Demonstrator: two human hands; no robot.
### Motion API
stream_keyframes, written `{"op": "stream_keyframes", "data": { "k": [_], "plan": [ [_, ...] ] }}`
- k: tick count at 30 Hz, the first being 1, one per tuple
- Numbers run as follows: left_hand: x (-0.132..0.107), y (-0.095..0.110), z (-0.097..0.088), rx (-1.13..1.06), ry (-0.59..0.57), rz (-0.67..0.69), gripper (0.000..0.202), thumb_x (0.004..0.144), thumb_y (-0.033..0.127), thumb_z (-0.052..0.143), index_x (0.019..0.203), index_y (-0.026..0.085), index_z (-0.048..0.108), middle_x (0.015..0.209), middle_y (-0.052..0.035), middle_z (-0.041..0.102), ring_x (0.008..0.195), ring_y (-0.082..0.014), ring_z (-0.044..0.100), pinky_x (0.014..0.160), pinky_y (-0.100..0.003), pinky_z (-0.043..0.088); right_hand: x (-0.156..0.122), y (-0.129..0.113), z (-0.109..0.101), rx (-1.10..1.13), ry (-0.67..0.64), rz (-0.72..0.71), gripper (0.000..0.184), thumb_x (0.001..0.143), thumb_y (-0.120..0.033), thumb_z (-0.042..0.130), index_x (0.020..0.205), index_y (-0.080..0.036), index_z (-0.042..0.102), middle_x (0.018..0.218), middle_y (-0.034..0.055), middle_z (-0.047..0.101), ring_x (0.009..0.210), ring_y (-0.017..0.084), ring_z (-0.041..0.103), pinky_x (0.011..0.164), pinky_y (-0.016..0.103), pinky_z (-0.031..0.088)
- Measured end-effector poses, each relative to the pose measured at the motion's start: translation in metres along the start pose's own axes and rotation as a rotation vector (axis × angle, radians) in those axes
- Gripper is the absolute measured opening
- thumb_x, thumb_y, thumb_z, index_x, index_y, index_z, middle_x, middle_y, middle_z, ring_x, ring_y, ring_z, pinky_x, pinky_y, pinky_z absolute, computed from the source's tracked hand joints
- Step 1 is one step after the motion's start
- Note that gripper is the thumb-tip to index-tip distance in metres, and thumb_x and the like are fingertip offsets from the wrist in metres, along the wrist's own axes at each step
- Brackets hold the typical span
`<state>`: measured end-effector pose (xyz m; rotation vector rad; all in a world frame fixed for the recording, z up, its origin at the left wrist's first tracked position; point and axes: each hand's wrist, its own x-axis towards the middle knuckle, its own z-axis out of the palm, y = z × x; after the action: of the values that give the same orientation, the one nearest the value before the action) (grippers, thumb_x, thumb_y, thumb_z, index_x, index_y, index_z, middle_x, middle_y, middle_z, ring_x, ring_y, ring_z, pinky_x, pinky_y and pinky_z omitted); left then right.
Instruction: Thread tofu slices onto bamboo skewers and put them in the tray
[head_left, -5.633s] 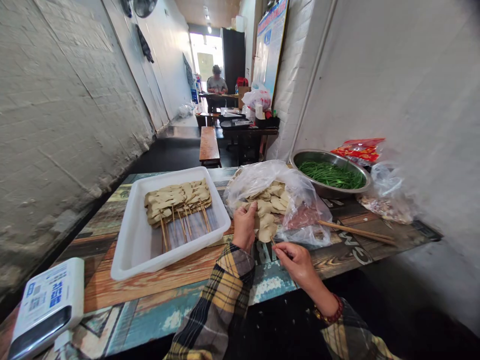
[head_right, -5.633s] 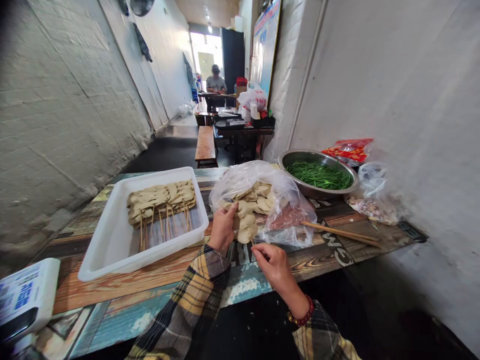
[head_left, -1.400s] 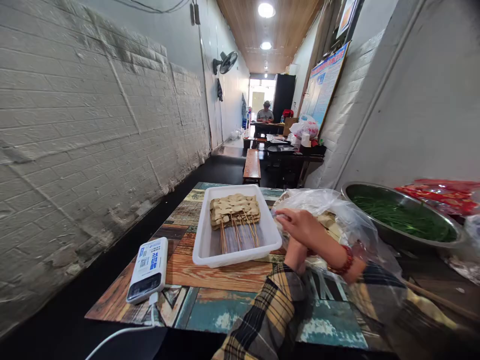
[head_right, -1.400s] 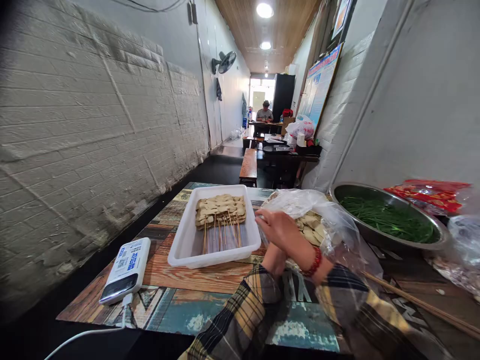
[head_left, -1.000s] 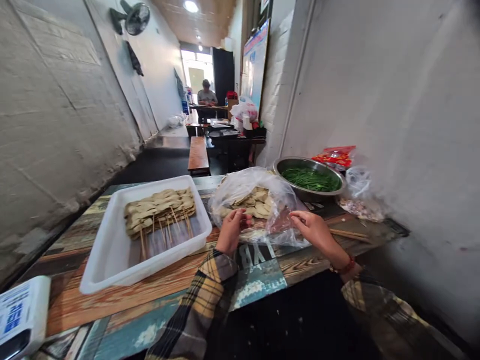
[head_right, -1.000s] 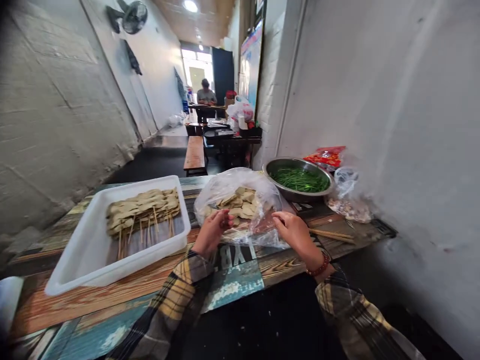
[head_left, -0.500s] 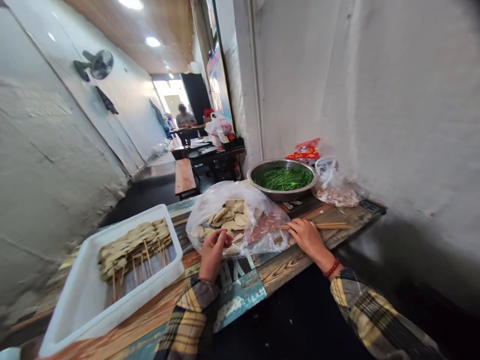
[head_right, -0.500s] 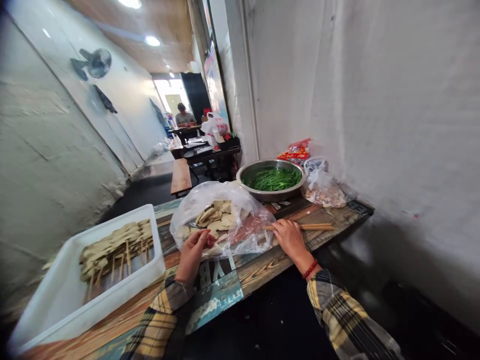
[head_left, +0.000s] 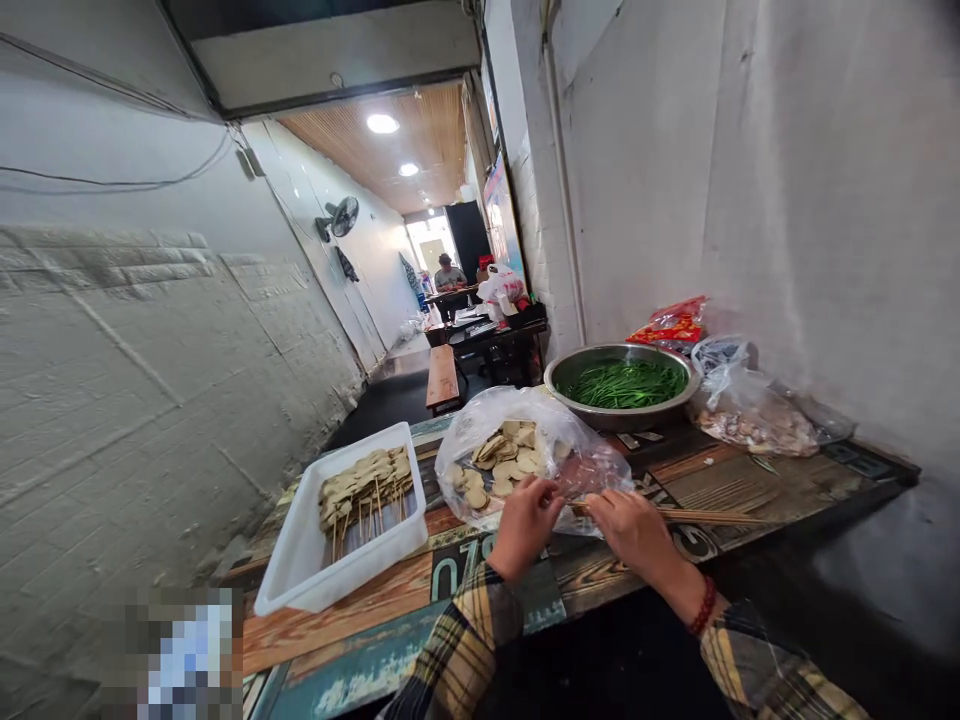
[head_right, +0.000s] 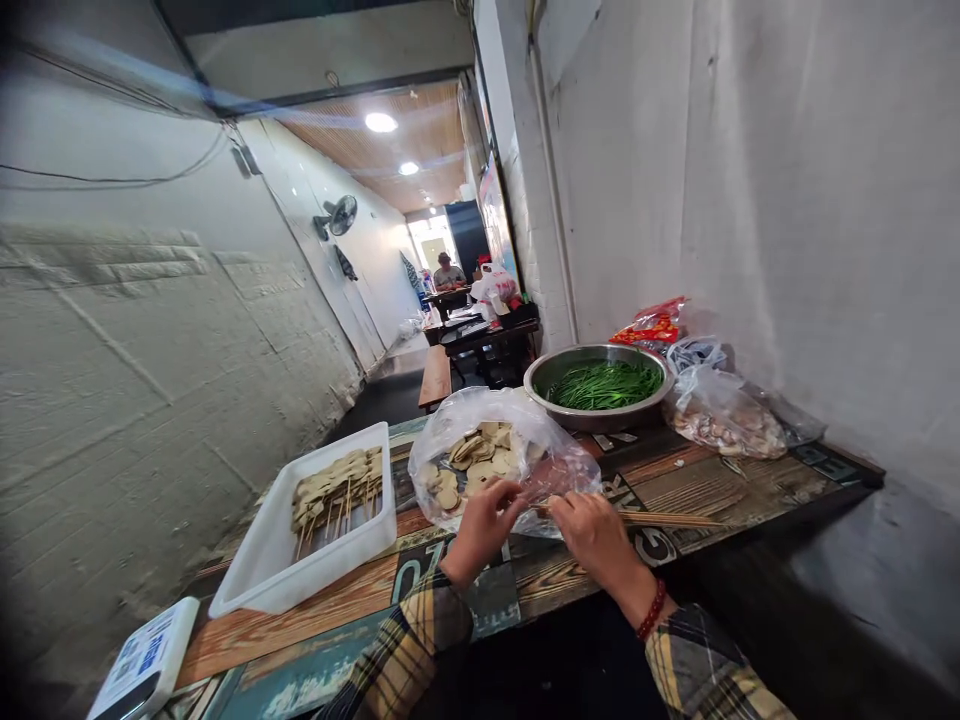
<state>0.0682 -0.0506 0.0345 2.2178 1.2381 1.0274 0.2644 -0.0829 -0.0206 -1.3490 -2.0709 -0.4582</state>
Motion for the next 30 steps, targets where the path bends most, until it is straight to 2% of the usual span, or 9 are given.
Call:
{"op": "stream_keyframes", "data": {
  "k": [2, 5, 9, 13, 18, 25, 30],
  "plan": [
    [0.0, 0.006, 0.005, 0.079, -0.083, 0.04, 0.01, 0.08, 0.021, 0.058, 0.076, 0.02, 0.068, 0.077, -0.004, 0.061, 0.071, -0.016, 0.057, 0.066, -0.027, 0.04, 0.001, -0.005, 0.0, 0.034, -0.006, -0.009, 0.024, 0.1, -0.022, 0.042, 0.092, -0.021, 0.065, 0.076, 0.0034, 0.064, 0.072, 0.019, 0.06, 0.069, 0.031, 0.035],
    [-0.002, 0.008, 0.008, 0.163, -0.101, 0.065, 0.014, 0.082, 0.017, 0.055, 0.073, 0.019, 0.066, 0.076, -0.004, 0.061, 0.073, -0.0163, 0.057, 0.066, -0.027, 0.039, 0.001, -0.005, -0.002, 0.064, -0.018, -0.019, 0.025, 0.099, -0.023, 0.042, 0.089, -0.02, 0.065, 0.075, 0.0033, 0.064, 0.073, 0.018, 0.06, 0.069, 0.031, 0.035],
    [-0.004, 0.009, 0.006, 0.327, -0.141, 0.115, 0.015, 0.087, 0.019, 0.052, 0.078, 0.019, 0.065, 0.082, -0.0056, 0.062, 0.077, -0.018, 0.058, 0.068, -0.028, 0.039, 0.001, -0.002, -0.004, 0.085, -0.03, -0.038, 0.025, 0.099, -0.021, 0.042, 0.088, -0.019, 0.064, 0.075, 0.0039, 0.065, 0.073, 0.018, 0.06, 0.069, 0.031, 0.035],
    [-0.005, 0.014, 0.004, 0.557, -0.221, 0.239, 0.015, 0.09, 0.023, 0.05, 0.083, 0.019, 0.063, 0.09, -0.0077, 0.062, 0.087, -0.0216, 0.057, 0.076, -0.033, 0.04, 0.001, -0.003, -0.003, 0.093, -0.038, -0.037, 0.021, 0.095, -0.016, 0.046, 0.084, -0.019, 0.063, 0.074, 0.0035, 0.064, 0.072, 0.018, 0.06, 0.068, 0.03, 0.035],
    [-0.004, 0.019, 0.006, 0.722, -0.305, 0.321, 0.015, 0.092, 0.022, 0.047, 0.088, 0.018, 0.061, 0.093, -0.0082, 0.061, 0.089, -0.0227, 0.056, 0.077, -0.036, 0.04, -0.001, -0.003, -0.001, 0.087, -0.063, -0.055, 0.018, 0.091, -0.01, 0.048, 0.082, -0.019, 0.061, 0.073, 0.0029, 0.063, 0.071, 0.018, 0.059, 0.068, 0.03, 0.034],
    [-0.002, 0.024, -0.005, 0.844, -0.415, 0.408, 0.017, 0.095, 0.026, 0.043, 0.094, 0.018, 0.059, 0.096, -0.006, 0.06, 0.092, -0.0218, 0.052, 0.077, -0.037, 0.04, -0.002, -0.001, 0.003, 0.087, -0.038, -0.084, 0.02, 0.094, -0.014, 0.047, 0.078, -0.019, 0.059, 0.071, 0.002, 0.062, 0.068, 0.017, 0.057, 0.067, 0.03, 0.032],
    [-0.008, 0.014, -0.019, 0.846, -0.37, 0.406, 0.016, 0.094, 0.024, 0.044, 0.098, 0.019, 0.058, 0.098, -0.0059, 0.06, 0.092, -0.0215, 0.051, 0.079, -0.036, 0.041, -0.001, -0.001, 0.006, 0.09, -0.014, -0.084, 0.022, 0.097, -0.021, 0.046, 0.081, -0.02, 0.061, 0.071, 0.002, 0.063, 0.069, 0.017, 0.057, 0.067, 0.03, 0.032]
  ]
}}
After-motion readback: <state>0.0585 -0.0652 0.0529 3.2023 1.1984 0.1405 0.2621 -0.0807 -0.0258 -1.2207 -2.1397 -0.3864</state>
